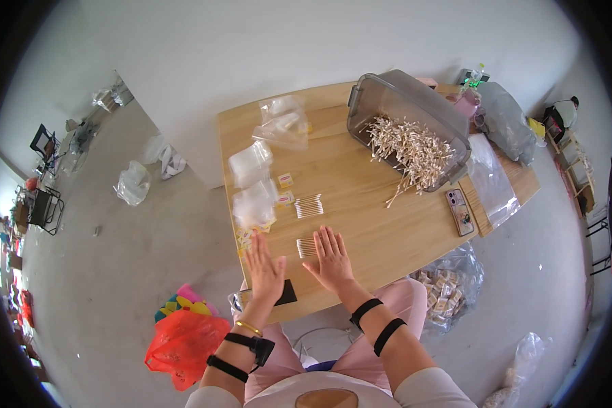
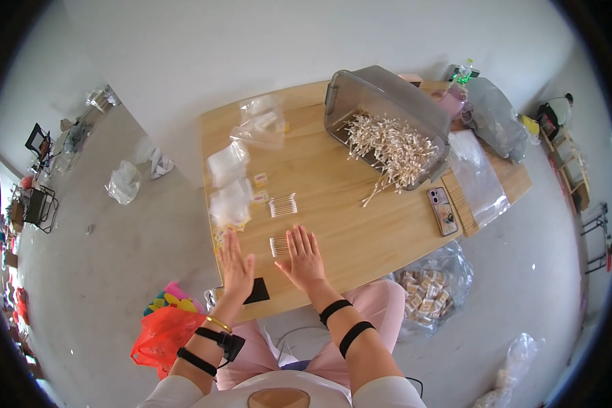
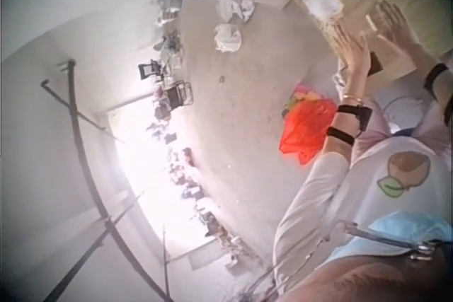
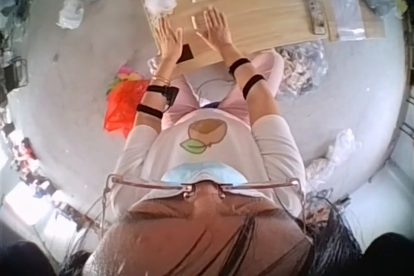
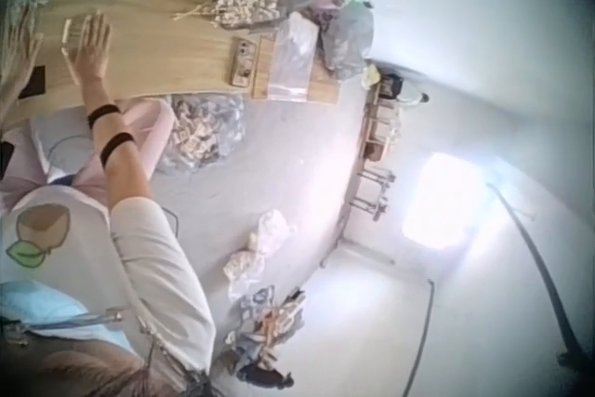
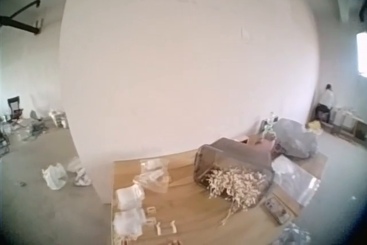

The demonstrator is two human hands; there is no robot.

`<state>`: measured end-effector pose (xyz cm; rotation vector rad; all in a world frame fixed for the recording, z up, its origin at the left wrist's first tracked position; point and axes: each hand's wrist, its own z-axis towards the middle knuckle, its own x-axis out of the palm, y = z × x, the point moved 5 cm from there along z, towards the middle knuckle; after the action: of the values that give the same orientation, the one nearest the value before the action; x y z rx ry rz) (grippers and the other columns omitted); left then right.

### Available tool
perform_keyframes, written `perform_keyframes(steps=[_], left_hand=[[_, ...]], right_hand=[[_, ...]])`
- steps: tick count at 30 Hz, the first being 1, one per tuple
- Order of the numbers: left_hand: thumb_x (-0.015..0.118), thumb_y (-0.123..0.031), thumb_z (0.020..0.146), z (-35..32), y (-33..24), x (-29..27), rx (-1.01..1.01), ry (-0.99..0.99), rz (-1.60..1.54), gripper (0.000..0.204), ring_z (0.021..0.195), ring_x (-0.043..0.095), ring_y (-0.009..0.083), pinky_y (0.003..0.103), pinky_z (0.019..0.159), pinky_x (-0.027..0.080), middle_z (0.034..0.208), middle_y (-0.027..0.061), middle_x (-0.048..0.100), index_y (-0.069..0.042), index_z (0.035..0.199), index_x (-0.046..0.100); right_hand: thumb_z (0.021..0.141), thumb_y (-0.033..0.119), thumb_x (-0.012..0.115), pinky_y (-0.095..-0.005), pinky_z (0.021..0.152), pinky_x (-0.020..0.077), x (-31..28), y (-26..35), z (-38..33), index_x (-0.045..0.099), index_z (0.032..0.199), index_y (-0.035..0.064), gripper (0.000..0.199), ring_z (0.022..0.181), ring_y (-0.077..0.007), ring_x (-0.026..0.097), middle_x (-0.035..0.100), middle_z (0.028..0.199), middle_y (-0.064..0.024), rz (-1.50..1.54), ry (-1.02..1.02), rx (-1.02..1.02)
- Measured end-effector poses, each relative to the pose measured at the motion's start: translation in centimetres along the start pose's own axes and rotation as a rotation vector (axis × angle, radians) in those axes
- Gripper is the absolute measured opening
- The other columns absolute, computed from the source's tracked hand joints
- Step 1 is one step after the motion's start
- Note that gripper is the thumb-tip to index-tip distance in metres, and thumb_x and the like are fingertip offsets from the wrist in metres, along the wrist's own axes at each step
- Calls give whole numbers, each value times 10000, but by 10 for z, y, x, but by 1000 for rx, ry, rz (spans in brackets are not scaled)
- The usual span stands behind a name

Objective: Sorting and arranging cotton swabs on a table in a workshop.

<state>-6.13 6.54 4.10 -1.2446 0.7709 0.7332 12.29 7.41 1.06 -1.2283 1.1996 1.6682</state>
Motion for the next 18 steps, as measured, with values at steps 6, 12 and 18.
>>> perform_keyframes(steps=[6, 12, 18], left_hand=[[377, -480, 1039, -78, 99, -47, -277, -291, -4, 644, 1396, 397, 369, 492, 1151, 287, 1487, 240, 428, 8, 1459, 372], [412, -524, 1025, -107, 123, -18, -577, -244, -337, 553, 881, 661, 419, 465, 780, 503, 938, 204, 704, -10, 1044, 615], [412, -605, 995, -104, 146, 18, -787, -176, -286, 705, 808, 666, 380, 458, 734, 494, 834, 226, 694, 46, 918, 669]], right_hand=[[943, 568, 507, -478, 1244, 101, 4, 37, -21, 202, 1556, -1, 891, 1528, -315, 131, 175, 1633, -192, -29, 49, -115], [955, 577, 465, -478, 1242, 100, 16, 80, -57, 236, 1554, 19, 850, 1530, -299, 134, 180, 1639, -170, 14, 125, -185], [960, 570, 456, -487, 1240, 97, 23, 95, -69, 243, 1559, 46, 824, 1531, -294, 134, 183, 1642, -153, -51, 124, -183]])
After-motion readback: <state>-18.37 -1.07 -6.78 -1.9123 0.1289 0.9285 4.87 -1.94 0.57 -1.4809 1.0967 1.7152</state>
